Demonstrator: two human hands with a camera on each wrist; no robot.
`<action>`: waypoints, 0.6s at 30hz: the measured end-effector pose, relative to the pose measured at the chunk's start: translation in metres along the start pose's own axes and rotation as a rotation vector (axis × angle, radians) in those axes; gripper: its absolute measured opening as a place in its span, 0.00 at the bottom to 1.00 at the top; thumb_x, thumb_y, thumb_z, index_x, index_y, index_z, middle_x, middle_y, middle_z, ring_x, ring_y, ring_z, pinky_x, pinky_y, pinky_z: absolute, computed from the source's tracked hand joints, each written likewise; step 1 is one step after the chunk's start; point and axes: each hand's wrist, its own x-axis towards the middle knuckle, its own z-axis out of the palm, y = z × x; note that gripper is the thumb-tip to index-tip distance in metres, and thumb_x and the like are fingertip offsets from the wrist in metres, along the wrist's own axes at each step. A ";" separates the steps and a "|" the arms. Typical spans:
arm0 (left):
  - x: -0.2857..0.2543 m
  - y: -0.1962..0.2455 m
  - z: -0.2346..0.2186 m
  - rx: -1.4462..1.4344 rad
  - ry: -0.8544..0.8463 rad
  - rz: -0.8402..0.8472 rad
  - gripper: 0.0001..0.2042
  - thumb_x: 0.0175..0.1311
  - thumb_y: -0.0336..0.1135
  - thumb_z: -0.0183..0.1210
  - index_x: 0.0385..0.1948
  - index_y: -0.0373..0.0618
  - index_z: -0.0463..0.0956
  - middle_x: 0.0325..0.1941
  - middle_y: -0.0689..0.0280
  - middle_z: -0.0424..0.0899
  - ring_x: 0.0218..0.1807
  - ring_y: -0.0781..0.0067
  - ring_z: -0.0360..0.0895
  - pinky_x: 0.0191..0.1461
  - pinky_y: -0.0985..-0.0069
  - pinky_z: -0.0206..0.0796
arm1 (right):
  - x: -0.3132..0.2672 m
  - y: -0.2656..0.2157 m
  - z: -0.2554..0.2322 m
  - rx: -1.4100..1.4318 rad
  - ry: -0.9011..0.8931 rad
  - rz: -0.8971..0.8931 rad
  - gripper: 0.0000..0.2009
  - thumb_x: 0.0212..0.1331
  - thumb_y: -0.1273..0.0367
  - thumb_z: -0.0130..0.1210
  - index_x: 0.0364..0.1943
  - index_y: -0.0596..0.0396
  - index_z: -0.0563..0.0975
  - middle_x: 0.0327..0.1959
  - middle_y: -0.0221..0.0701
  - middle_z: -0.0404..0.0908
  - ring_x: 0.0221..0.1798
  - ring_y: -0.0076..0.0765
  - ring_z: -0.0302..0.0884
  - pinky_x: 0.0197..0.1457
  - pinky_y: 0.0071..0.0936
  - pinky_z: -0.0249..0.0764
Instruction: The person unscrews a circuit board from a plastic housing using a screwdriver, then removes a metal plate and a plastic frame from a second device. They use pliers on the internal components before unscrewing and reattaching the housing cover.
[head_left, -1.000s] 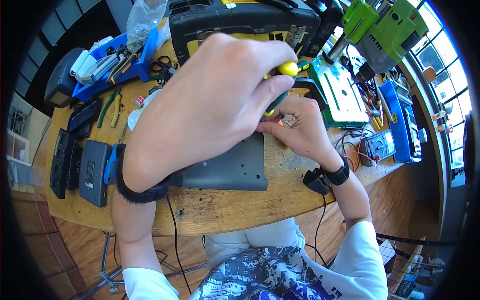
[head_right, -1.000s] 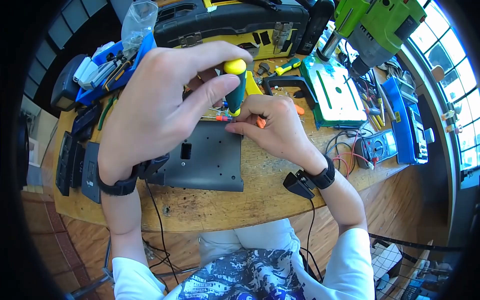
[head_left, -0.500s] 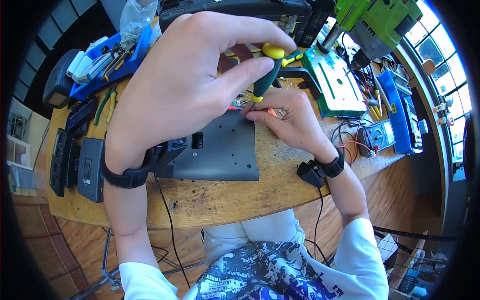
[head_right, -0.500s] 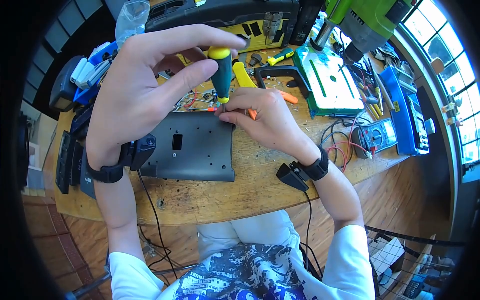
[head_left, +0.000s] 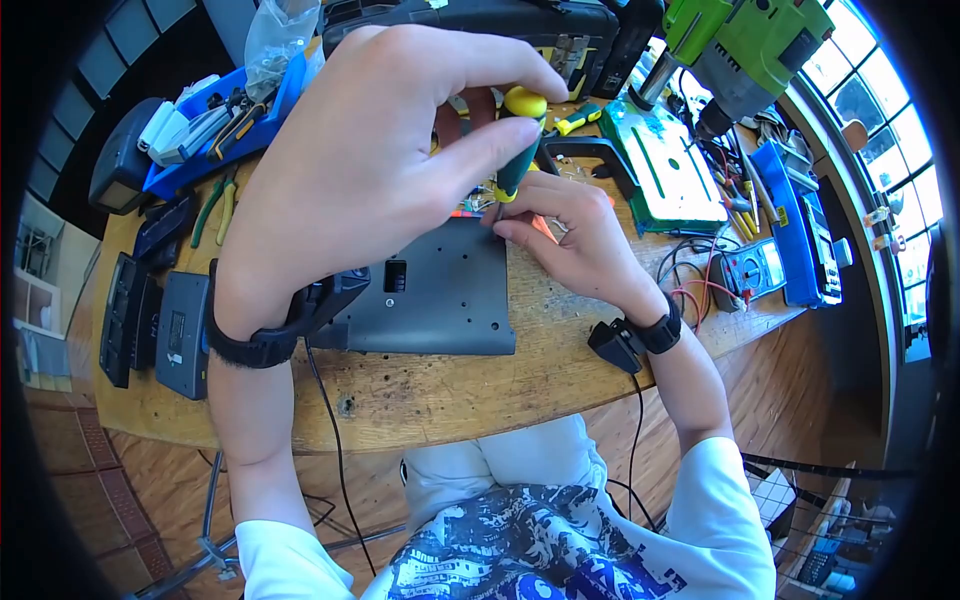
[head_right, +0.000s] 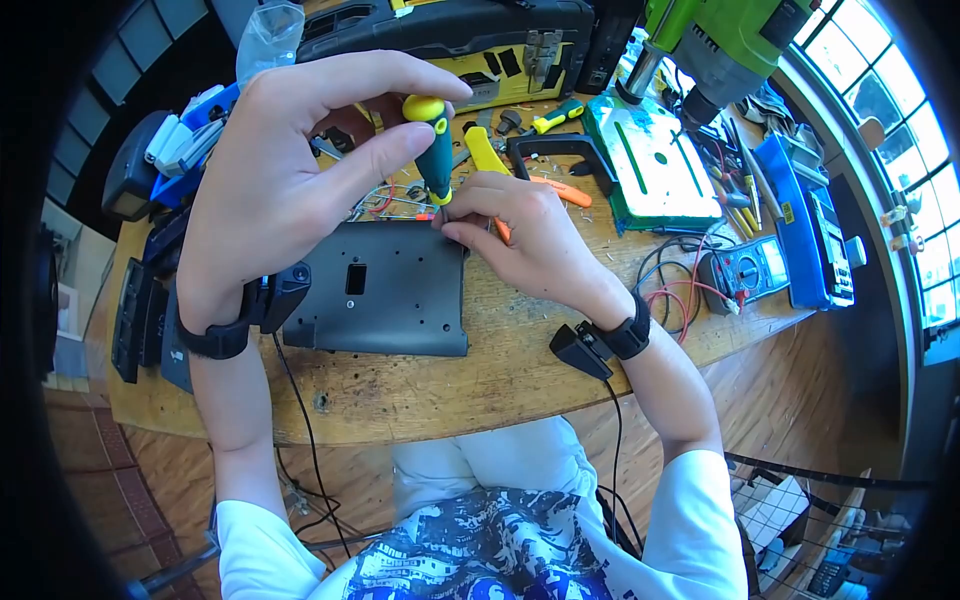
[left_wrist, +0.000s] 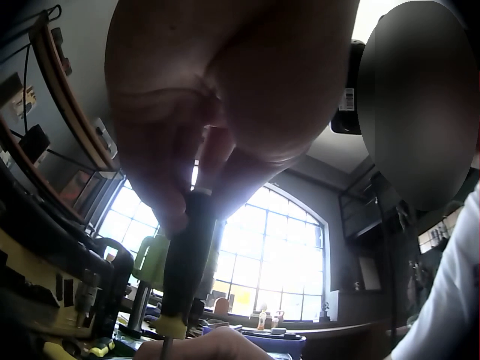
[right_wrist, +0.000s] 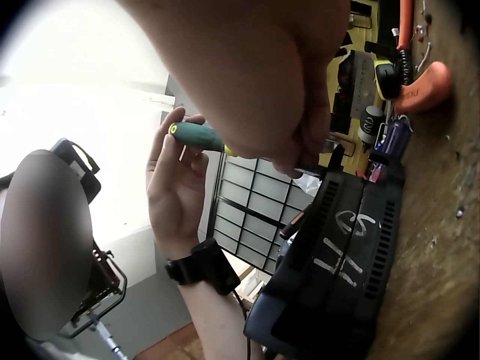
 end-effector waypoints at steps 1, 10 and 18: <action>0.000 -0.001 0.000 0.018 -0.003 -0.015 0.12 0.68 0.37 0.76 0.48 0.45 0.90 0.41 0.68 0.92 0.37 0.83 0.85 0.42 0.82 0.77 | 0.000 0.000 0.000 0.007 -0.016 0.009 0.06 0.64 0.72 0.71 0.40 0.58 0.87 0.39 0.35 0.89 0.40 0.40 0.88 0.48 0.34 0.81; 0.002 0.012 -0.010 0.124 -0.126 -0.146 0.11 0.70 0.35 0.73 0.51 0.45 0.90 0.43 0.68 0.92 0.41 0.81 0.86 0.45 0.81 0.78 | -0.002 0.006 0.001 0.010 -0.019 -0.015 0.06 0.65 0.72 0.71 0.41 0.59 0.86 0.38 0.35 0.87 0.40 0.38 0.88 0.47 0.32 0.81; -0.001 0.002 -0.008 0.073 -0.053 -0.039 0.14 0.69 0.35 0.74 0.54 0.45 0.89 0.44 0.68 0.92 0.41 0.81 0.86 0.44 0.81 0.77 | -0.002 -0.006 -0.002 0.067 -0.039 0.102 0.06 0.65 0.73 0.70 0.41 0.60 0.86 0.38 0.35 0.86 0.38 0.37 0.87 0.46 0.33 0.81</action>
